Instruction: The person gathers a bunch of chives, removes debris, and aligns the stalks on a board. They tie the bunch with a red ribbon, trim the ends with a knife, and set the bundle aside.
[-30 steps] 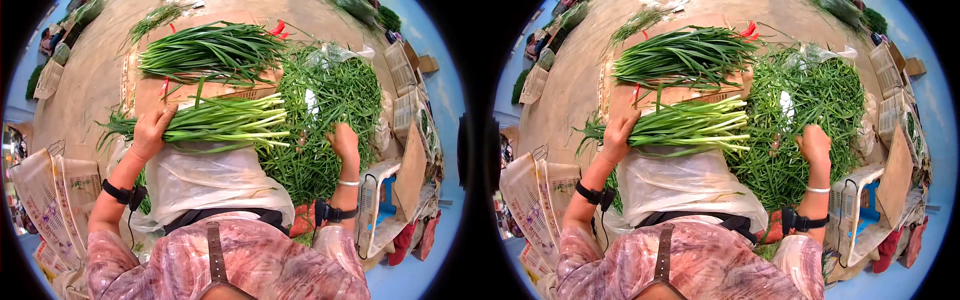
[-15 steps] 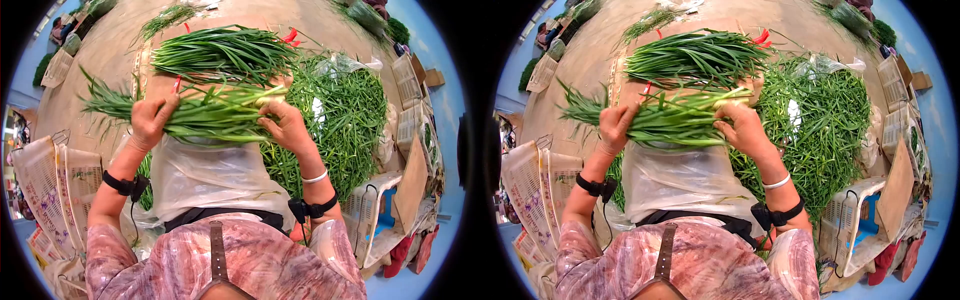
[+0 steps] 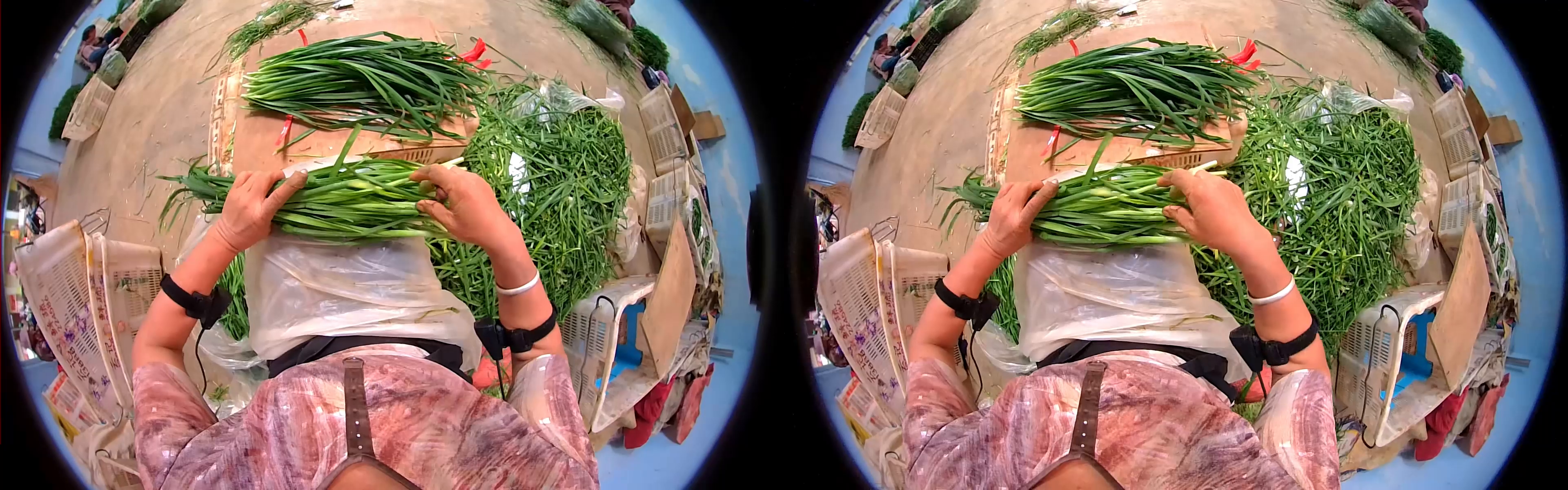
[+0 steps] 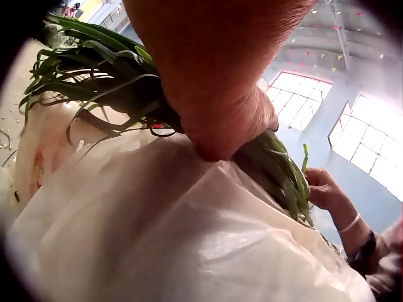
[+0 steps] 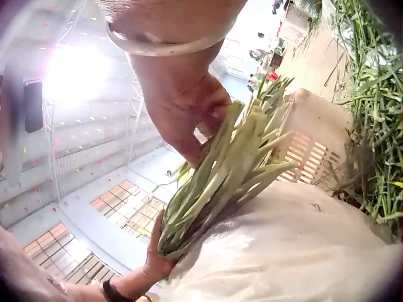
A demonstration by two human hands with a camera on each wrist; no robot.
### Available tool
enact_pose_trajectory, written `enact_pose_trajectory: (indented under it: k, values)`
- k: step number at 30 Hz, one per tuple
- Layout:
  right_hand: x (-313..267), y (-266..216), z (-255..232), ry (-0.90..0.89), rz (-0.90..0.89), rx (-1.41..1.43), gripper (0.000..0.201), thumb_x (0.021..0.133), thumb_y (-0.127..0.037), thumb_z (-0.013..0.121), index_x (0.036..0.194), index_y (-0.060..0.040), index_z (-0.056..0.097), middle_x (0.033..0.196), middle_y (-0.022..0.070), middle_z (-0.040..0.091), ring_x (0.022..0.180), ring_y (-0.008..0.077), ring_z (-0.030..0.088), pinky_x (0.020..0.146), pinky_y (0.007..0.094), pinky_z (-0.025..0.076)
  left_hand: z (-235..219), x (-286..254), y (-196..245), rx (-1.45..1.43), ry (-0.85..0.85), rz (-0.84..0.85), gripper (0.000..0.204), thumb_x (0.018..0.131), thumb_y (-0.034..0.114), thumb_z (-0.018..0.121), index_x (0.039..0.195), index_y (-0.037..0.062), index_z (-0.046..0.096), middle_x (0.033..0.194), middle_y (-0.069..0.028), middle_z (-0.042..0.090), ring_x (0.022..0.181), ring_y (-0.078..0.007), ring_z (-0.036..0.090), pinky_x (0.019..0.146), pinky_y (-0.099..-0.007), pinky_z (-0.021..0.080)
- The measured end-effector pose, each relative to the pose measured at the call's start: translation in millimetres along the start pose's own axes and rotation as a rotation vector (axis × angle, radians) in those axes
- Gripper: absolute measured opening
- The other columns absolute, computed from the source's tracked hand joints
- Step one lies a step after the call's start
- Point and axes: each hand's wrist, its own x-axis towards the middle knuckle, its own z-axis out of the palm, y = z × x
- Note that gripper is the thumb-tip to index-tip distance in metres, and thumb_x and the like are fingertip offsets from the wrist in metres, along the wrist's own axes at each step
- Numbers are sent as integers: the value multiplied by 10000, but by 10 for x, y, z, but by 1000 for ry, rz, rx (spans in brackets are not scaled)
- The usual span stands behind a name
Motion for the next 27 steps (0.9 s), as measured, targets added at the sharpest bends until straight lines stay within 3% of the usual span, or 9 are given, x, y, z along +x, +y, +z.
enact_pose_trajectory:
  k: [4, 7, 10, 16, 18, 19, 22, 24, 27]
  values:
    - [57, 169, 86, -2, -99, -140, 231, 753, -106, 638, 979, -67, 604, 748, 116, 614, 703, 263, 598, 649, 363, 473, 0, -11, 13, 12, -38, -2, 606, 710, 33, 529, 1296, 166, 456, 944, -99, 564, 767, -244, 548, 671, -333, 413]
    - [40, 202, 25, -2, 320, 662, 132, 805, -40, 597, 910, 40, 608, 708, 63, 633, 625, 98, 578, 583, 235, 470, 27, -21, 36, -3, -10, -11, 581, 720, 42, 525, 1283, 174, 473, 932, -100, 561, 773, -246, 552, 663, -337, 425]
    - [-58, 184, -101, 17, 464, 962, 101, 828, -36, 579, 896, 34, 606, 733, 71, 627, 574, 115, 585, 540, 224, 490, 48, -26, 52, -12, 3, -25, 559, 727, 50, 520, 1269, 185, 489, 913, -98, 556, 779, -245, 555, 659, -341, 433]
    - [-452, 652, -481, 183, 404, 1306, 77, 829, -46, 577, 861, 22, 590, 649, 59, 559, 461, 86, 450, 402, 174, 334, 53, -41, 52, 4, -12, -14, 555, 735, 49, 510, 1265, 213, 497, 898, -92, 543, 754, -239, 542, 657, -338, 428]
    - [-679, 879, -710, 158, 474, 1208, 100, 820, -68, 594, 870, 19, 600, 676, 57, 571, 488, 91, 491, 422, 173, 353, 58, -53, 50, 14, -8, -13, 551, 737, 53, 510, 1263, 216, 500, 900, -91, 541, 749, -236, 538, 656, -337, 426]
    - [-684, 764, -832, 101, 751, 605, 131, 813, -77, 600, 894, 23, 626, 686, 73, 590, 533, 100, 544, 453, 190, 401, 61, -59, 55, 25, -3, -10, 548, 738, 56, 510, 1261, 219, 503, 902, -91, 539, 744, -233, 534, 655, -335, 424]
    - [-811, 642, -801, 47, 343, -776, 187, 785, -114, 617, 914, 16, 652, 705, 128, 636, 594, 177, 607, 568, 309, 492, 55, -45, 60, 48, 7, 4, 544, 740, 61, 511, 1257, 227, 507, 901, -87, 536, 742, -226, 532, 652, -328, 419]
    - [-552, 201, -689, 110, 577, 86, 181, 762, -136, 638, 883, -3, 661, 718, 123, 641, 638, 225, 622, 618, 355, 490, 64, -22, 77, 58, 15, -2, 544, 740, 61, 512, 1256, 233, 509, 900, -83, 535, 739, -222, 531, 651, -326, 416]
    - [-225, -116, -248, -17, 290, -325, 251, 778, -290, 645, 841, -50, 680, 689, 145, 609, 631, 275, 598, 583, 373, 466, 47, -33, 87, 91, 27, 11, 541, 742, 66, 511, 1254, 242, 513, 901, -77, 533, 733, -213, 529, 649, -321, 410]
